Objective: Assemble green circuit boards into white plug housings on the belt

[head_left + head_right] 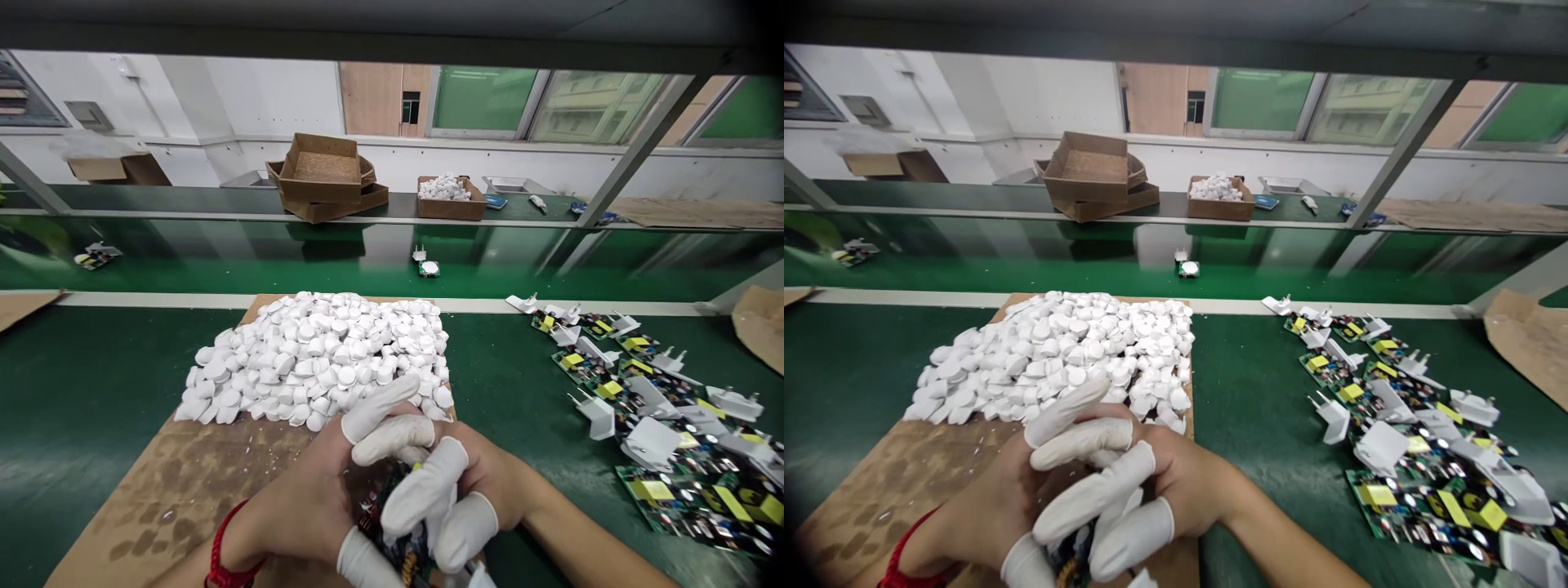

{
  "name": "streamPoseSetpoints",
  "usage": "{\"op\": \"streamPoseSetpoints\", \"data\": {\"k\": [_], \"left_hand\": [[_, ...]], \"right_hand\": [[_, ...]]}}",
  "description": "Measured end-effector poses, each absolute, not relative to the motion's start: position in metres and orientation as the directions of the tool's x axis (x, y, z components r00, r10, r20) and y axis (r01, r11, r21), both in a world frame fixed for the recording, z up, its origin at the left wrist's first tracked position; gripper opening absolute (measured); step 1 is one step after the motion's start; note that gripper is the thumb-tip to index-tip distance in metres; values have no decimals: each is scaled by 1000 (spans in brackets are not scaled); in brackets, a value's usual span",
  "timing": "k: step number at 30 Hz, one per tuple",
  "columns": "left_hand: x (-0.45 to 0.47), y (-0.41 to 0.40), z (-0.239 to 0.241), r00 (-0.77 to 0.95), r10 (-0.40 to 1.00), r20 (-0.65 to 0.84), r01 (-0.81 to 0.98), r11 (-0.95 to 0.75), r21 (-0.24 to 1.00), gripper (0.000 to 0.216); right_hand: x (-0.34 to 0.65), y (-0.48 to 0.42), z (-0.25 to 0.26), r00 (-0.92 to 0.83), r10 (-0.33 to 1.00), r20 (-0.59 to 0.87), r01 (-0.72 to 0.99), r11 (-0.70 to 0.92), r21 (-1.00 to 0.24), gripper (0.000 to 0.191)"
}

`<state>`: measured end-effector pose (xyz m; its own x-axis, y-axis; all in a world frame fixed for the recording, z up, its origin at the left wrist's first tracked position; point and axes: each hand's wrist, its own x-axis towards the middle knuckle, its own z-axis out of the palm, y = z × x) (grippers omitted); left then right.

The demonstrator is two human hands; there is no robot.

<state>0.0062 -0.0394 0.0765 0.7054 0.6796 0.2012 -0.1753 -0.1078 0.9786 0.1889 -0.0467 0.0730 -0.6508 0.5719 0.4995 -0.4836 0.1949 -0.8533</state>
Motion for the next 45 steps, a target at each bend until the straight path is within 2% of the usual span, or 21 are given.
{"op": "streamPoseSetpoints", "data": {"k": [3,7,11,17,21,22,24,27,29,32,36,38,41,45], "left_hand": [[5,-40,75,699,673,243,-202,-140,969,93],[4,-41,71,689,692,217,-191,-116,975,92],[4,-42,70,683,713,159,-166,-61,984,91],[-1,-37,63,714,677,179,-137,-115,984,103],[1,-35,56,672,722,165,-173,-64,983,107],[2,-35,56,647,736,202,-206,-86,975,106],[4,-35,58,620,733,280,-249,-155,956,104],[4,-32,66,654,673,347,-207,-282,937,85],[2,-29,71,676,628,386,-137,-408,903,76],[-1,-26,77,677,575,458,-39,-595,803,89],[-1,-24,85,743,491,456,4,-684,730,87],[0,-24,89,759,438,481,-8,-733,680,83],[2,-25,90,739,378,558,-12,-820,572,78],[1,-27,85,704,361,612,66,-891,450,65]], "right_hand": [[190,-48,77,-670,610,423,-433,142,-890,34],[193,-50,68,-669,614,419,-456,106,-884,26],[198,-50,53,-737,593,325,-428,-38,-903,44],[196,-47,58,-702,602,380,-400,107,-910,25],[196,-52,54,-669,676,308,-438,-24,-899,46],[196,-53,52,-629,721,291,-472,-56,-880,49],[196,-54,48,-518,813,266,-516,-50,-855,42],[197,-50,45,-431,871,236,-487,-4,-873,32],[197,-47,45,-432,871,234,-467,6,-884,31],[199,-44,47,-416,867,274,-417,86,-905,26],[206,-42,55,-428,801,419,-247,342,-907,30],[209,-42,58,-465,764,447,-206,398,-894,33],[210,-42,60,-481,778,405,-246,324,-914,33],[207,-41,58,-409,839,358,-320,235,-918,25]]}}
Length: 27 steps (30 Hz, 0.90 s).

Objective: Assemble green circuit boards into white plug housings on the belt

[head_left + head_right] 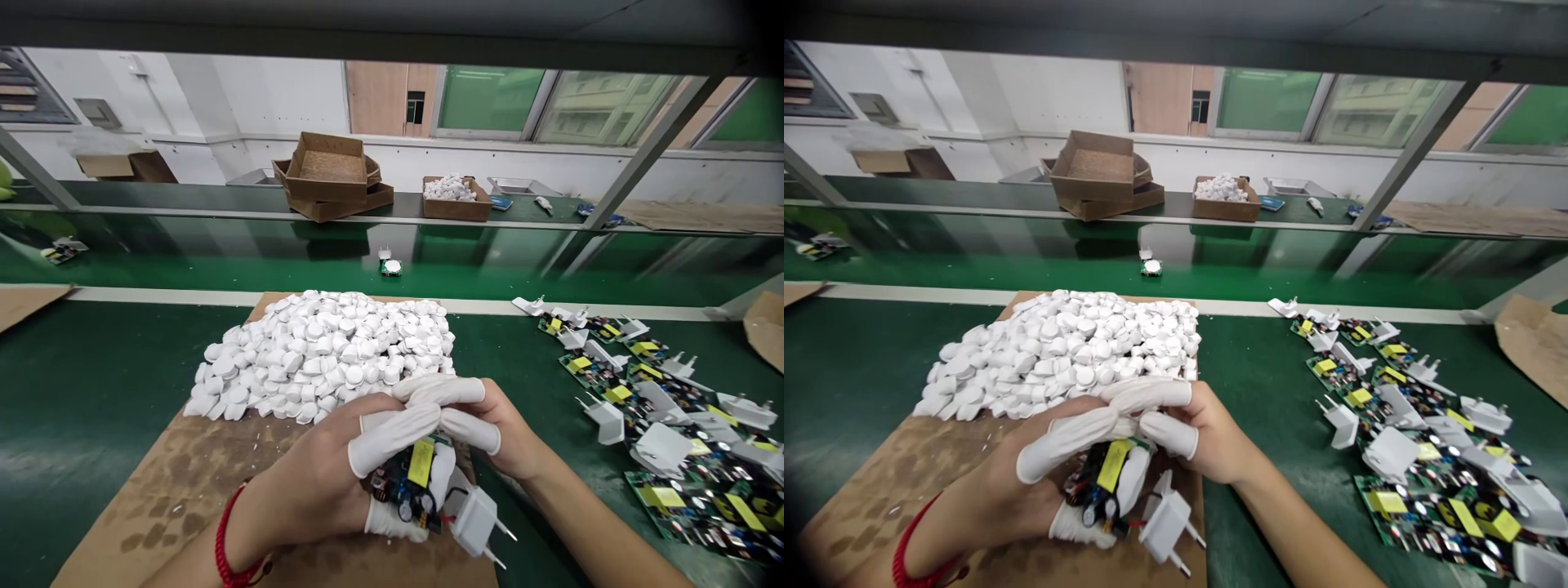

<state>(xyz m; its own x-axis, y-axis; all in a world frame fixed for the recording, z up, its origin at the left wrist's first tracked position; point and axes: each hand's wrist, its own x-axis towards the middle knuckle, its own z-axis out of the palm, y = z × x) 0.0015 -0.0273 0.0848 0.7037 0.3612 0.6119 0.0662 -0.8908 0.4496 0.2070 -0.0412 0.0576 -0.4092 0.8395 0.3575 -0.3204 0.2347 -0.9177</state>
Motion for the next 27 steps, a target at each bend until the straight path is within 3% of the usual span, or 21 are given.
{"op": "streamPoseSetpoints", "data": {"k": [4,13,15,18,21,27], "left_hand": [[1,-26,81,697,351,625,97,-910,403,52],[2,-27,89,728,408,551,110,-863,494,66],[2,-28,89,720,411,559,105,-861,498,66],[3,-27,88,687,411,600,78,-862,501,70],[3,-27,86,684,432,588,91,-850,519,74],[0,-26,82,701,466,540,40,-781,623,84]], "right_hand": [[205,-43,56,-397,850,347,-250,263,-932,27],[203,-46,64,-427,769,476,-74,494,-866,34],[201,-44,61,-424,777,465,-111,465,-878,33],[201,-42,55,-425,823,376,-253,291,-923,25],[200,-42,53,-453,833,318,-345,165,-924,31],[196,-47,63,-403,786,469,-162,443,-882,33]]}}
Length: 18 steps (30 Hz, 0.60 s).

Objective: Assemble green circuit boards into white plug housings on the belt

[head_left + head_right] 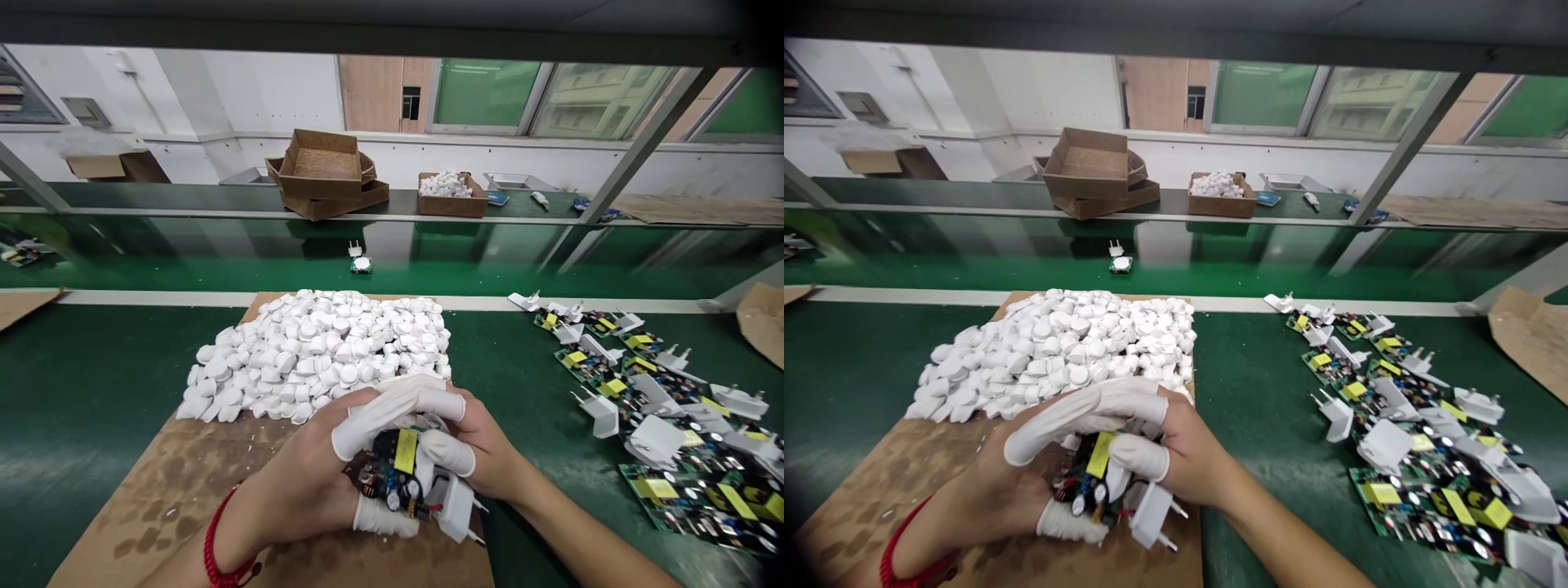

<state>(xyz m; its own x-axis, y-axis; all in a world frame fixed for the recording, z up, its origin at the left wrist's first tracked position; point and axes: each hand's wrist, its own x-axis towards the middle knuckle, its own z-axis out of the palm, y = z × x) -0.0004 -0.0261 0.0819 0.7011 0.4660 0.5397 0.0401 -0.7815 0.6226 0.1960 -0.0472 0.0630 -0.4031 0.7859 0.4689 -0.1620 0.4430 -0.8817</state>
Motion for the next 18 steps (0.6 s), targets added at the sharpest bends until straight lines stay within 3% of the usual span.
{"op": "streamPoseSetpoints", "data": {"k": [7,18], "left_hand": [[-1,-28,79,716,504,483,0,-692,722,89],[-6,-17,63,660,629,410,192,-669,718,91]], "right_hand": [[201,-43,56,-415,821,391,-292,287,-912,44],[199,-38,56,-425,837,345,-104,334,-937,41]]}}
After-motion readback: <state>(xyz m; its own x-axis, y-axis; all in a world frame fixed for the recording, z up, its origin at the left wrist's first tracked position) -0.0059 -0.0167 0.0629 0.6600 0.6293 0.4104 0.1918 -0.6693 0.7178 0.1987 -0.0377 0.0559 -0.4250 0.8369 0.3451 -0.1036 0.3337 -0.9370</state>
